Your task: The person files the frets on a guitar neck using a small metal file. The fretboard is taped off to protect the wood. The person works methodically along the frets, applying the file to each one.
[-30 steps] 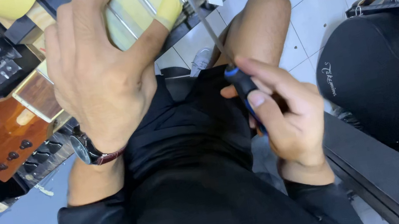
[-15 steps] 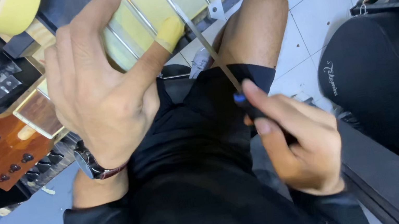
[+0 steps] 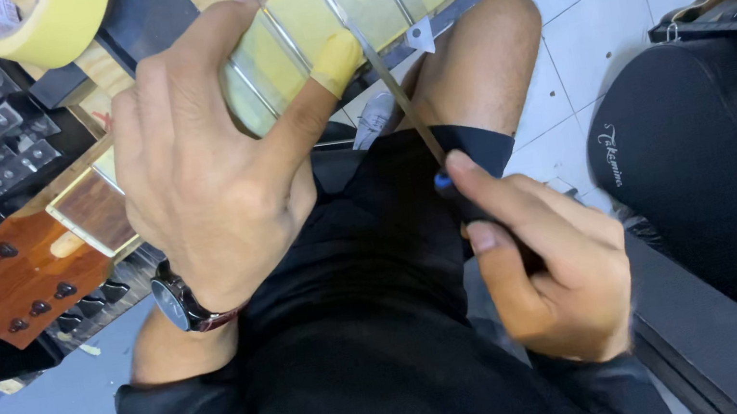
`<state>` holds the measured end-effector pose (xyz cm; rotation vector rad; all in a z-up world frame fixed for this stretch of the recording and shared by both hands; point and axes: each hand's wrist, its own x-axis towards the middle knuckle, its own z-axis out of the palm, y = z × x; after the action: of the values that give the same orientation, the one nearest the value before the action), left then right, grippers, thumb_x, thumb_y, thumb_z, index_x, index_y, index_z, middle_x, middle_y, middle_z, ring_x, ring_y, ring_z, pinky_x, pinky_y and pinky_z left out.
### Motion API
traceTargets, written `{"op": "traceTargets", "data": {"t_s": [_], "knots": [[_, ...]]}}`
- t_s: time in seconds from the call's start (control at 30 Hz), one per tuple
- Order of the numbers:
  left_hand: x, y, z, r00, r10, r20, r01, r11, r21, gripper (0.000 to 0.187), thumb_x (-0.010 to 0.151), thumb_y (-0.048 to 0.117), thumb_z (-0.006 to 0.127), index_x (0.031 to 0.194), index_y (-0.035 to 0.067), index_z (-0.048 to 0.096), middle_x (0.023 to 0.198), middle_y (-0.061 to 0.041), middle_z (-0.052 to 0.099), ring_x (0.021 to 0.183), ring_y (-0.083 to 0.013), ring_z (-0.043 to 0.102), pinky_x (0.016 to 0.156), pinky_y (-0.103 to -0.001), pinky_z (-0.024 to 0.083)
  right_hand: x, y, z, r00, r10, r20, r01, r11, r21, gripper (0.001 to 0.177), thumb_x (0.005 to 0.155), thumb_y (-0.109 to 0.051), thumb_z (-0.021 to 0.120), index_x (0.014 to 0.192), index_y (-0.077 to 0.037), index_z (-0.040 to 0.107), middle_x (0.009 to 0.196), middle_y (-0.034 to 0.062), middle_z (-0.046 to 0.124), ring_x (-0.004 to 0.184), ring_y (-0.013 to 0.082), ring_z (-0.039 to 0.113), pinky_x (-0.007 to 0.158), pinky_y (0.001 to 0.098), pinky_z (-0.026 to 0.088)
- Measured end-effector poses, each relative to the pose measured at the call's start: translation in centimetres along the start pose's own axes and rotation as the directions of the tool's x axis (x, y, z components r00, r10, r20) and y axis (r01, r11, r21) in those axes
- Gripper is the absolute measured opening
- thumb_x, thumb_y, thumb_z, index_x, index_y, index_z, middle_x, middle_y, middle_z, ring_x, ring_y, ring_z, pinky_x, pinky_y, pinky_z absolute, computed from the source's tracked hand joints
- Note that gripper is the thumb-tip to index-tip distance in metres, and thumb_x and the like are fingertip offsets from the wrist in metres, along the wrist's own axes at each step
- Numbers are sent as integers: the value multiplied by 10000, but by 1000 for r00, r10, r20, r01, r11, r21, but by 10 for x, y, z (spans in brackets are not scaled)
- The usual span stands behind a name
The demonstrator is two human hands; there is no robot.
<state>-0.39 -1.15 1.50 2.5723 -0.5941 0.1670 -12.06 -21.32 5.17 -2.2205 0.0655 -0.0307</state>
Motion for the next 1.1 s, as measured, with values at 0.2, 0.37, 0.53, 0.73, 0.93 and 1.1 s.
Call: {"op": "traceTargets", "data": {"t_s": [0.2,0.37,0.53,0.73,0.93,1.1], "knots": [[-9,-19,7,963,269,-32,-258,947,193,333,1282,211,680,1509,412,543,1429,-161,688,1073,-414,706,795,-529,462,60,0,5,992,-44,116,38,998,50,393,1144,-40,551,1536,-22,566,1176,82,828,976,174,784,870,303,620],[-2,-12,3,963,265,-49,-255,955,149,177,1219,159,677,1324,296,637,1359,-188,693,1024,-421,675,752,-517,437,4,3,-11,992,90,90,-92,996,15,363,1073,-53,565,1418,7,659,1040,132,824,844,170,777,829,281,587],[0,-13,4,951,303,-59,-289,941,178,261,1193,82,595,1310,316,600,1332,-213,698,962,-403,652,709,-488,414,28,2,-5,993,85,77,-84,996,-9,365,1063,-83,582,1405,-6,684,935,91,817,762,150,761,780,294,602],[-1,-9,1,959,278,-52,-269,954,137,166,1180,117,725,1254,261,687,1360,-212,660,1021,-434,664,731,-523,428,19,3,-6,982,131,139,-148,982,119,411,1130,-153,509,1515,-36,592,893,55,782,546,83,592,629,233,547],[-3,-13,5,953,296,-59,-283,944,172,205,1205,140,660,1309,311,615,1343,-210,692,990,-415,671,723,-497,437,28,2,-6,989,122,85,-128,990,59,369,1080,-97,571,1411,31,670,915,88,797,729,128,710,748,273,588],[-2,-10,2,964,264,-40,-255,955,150,194,1202,156,731,1311,300,659,1371,-200,681,1042,-441,684,755,-538,459,42,-3,-1,990,18,138,-26,998,62,400,1136,-93,501,1519,0,566,1104,107,823,810,152,764,722,288,592]]}}
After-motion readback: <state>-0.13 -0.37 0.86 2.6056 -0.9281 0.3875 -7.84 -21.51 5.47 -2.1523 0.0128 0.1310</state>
